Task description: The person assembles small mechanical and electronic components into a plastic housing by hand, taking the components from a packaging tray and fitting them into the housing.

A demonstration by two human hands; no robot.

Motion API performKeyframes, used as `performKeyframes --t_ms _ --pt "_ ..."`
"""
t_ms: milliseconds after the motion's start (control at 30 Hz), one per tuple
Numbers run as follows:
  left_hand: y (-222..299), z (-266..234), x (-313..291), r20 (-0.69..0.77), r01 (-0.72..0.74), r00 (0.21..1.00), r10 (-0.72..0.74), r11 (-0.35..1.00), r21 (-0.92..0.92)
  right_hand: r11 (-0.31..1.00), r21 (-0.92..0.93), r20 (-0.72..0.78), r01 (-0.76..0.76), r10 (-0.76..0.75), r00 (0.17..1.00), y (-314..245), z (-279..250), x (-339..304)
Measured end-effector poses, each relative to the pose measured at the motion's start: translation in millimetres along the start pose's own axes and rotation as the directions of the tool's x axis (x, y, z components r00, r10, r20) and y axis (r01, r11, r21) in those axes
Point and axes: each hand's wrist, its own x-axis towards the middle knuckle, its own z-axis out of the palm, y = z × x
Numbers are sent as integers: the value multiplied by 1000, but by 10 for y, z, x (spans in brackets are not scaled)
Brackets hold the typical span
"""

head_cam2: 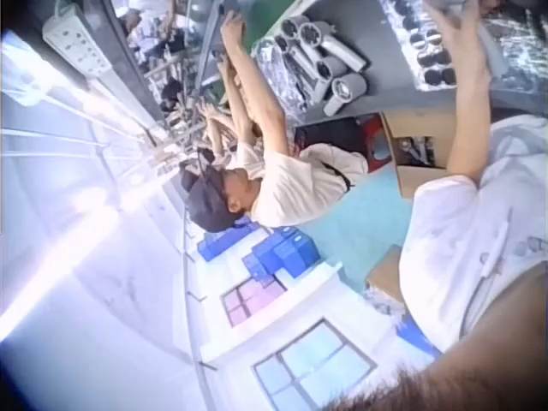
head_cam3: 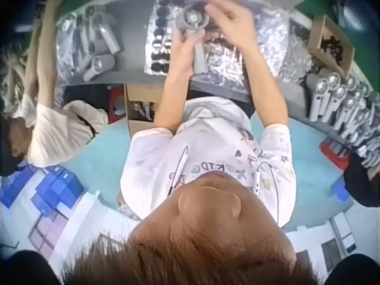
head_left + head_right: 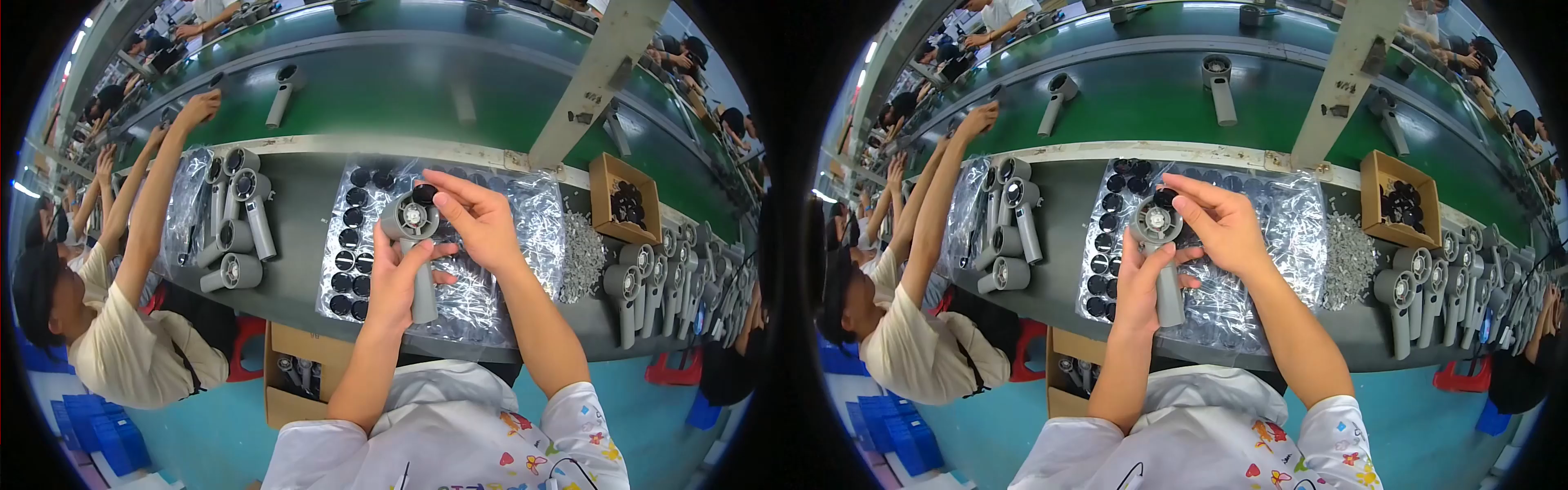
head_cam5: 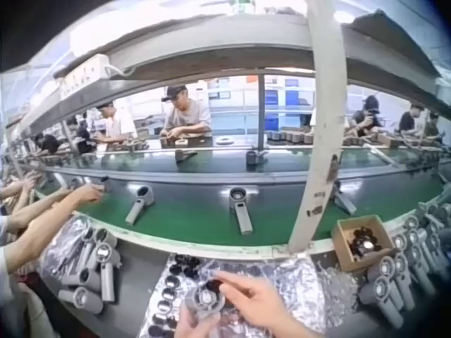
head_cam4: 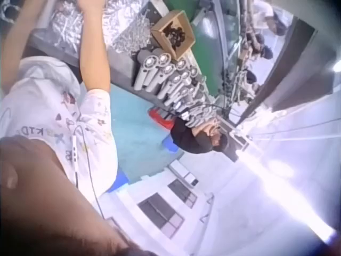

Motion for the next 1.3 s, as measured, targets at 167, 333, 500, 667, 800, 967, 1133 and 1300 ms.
performKeyframes --t_ms 167,333,500,667,800,967,1133,1300 --pt "4 -31 32 -6 9 1000 -9 1000 -23 978 -169 45 121 -115 992 23 -12 14" --pt "32 -8 -22 -8 19 1000 -19 1000 -22 969 -187 31 163 -160 987 23 33 -28" --pt "57 -34 6 5 12 1000 -12 999 -40 960 -214 83 180 -166 983 45 10 6" --pt "48 -36 7 -6 17 1000 -17 999 -32 988 -114 124 101 -87 989 41 -4 -13" --pt "38 -29 14 -1 11 1000 -11 999 -31 990 -111 121 87 -73 990 61 -22 6" --pt "70 -36 11 0 20 1000 -20 1000 -9 994 -96 168 50 -33 985 -38 -34 16" --pt "58 -42 14 -2 7 1000 -7 1000 6 995 -83 233 49 -28 972 -90 -50 -5" --pt "49 -32 13 -11 -1 1000 1 999 40 966 -235 280 104 -35 959 -139 -83 -1"
